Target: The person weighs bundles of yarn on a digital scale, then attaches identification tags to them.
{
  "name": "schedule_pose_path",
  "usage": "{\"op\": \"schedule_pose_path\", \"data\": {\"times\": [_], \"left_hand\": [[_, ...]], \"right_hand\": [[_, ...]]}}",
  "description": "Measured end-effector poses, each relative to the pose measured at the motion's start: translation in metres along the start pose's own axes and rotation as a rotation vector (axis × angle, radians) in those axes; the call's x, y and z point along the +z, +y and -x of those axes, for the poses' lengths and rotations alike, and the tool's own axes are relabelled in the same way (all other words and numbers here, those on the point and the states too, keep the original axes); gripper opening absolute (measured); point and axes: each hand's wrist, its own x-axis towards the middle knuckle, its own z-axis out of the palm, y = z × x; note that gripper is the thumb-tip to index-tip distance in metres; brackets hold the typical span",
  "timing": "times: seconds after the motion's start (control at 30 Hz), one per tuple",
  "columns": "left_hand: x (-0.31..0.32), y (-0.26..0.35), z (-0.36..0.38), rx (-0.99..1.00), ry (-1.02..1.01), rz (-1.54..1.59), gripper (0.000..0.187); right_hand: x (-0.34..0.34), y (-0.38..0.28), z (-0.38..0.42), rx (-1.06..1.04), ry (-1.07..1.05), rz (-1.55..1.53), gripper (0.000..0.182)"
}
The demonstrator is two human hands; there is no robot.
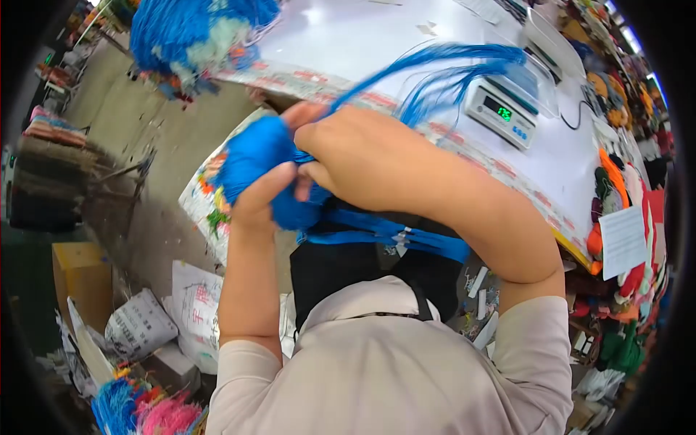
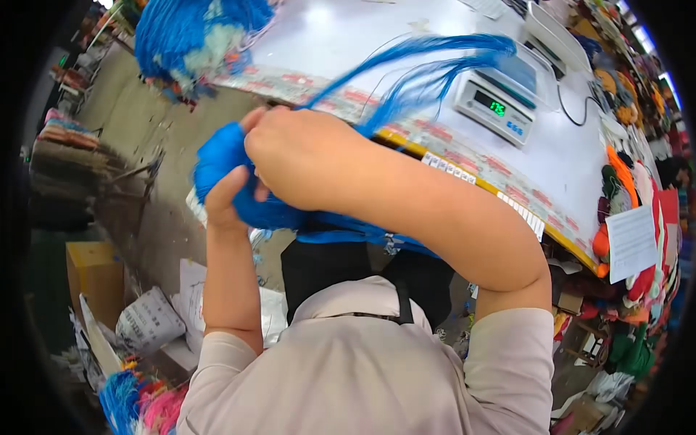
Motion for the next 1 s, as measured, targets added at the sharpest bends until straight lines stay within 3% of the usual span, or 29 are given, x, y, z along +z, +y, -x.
{"op": "schedule_pose_path", "data": {"times": [0.03,0.07,0.1,0.17,0.2,0.23,0.33,0.43,0.5,0.63,0.73,0.87,0.93,1.0], "left_hand": [[0.000,0.004,0.004,-0.096,0.001,-0.077,0.056],[0.000,-0.001,0.005,-0.028,-0.057,-0.067,0.035],[0.002,-0.002,0.009,-0.026,-0.052,-0.066,0.035],[0.006,-0.008,0.013,-0.087,0.122,-0.075,0.018],[0.013,-0.016,0.015,-0.071,0.247,-0.007,0.015],[0.019,-0.021,0.017,-0.095,0.226,0.009,0.015],[0.032,-0.043,0.018,-0.076,0.287,-0.163,0.009],[0.036,-0.056,0.019,-0.089,0.275,-0.152,0.010],[0.034,-0.066,0.020,-0.105,0.205,-0.250,0.012],[0.043,-0.086,0.017,-0.204,0.221,-0.265,0.013],[0.041,-0.097,0.016,-0.201,0.206,-0.266,0.012],[0.040,-0.094,0.013,-0.189,0.205,-0.271,0.013],[0.042,-0.089,0.011,-0.213,0.224,-0.254,0.013],[0.041,-0.088,0.008,-0.186,0.190,-0.255,0.011]], "right_hand": [[0.003,-0.006,-0.002,0.035,-0.007,-0.064,0.015],[0.004,-0.010,-0.001,0.075,-0.014,-0.123,0.016],[0.007,-0.011,0.006,0.086,0.126,-0.119,0.017],[0.013,-0.012,0.018,0.106,0.198,-0.245,0.016],[0.016,-0.011,0.028,0.133,0.282,-0.372,0.016],[0.018,-0.011,0.038,0.199,0.280,-0.479,0.011],[0.065,0.010,0.081,0.302,0.549,-0.803,0.010],[0.106,0.039,0.145,0.716,0.873,-0.900,0.012],[0.138,0.072,0.187,1.069,1.252,-1.026,0.020],[0.149,0.119,0.226,1.354,1.416,-1.279,0.019],[0.152,0.142,0.220,1.332,1.488,-1.302,0.017],[0.137,0.141,0.214,1.057,1.620,-1.018,0.007],[0.123,0.137,0.208,0.897,1.552,-0.978,0.007],[0.087,0.104,0.185,0.767,1.240,-0.912,0.009]]}}
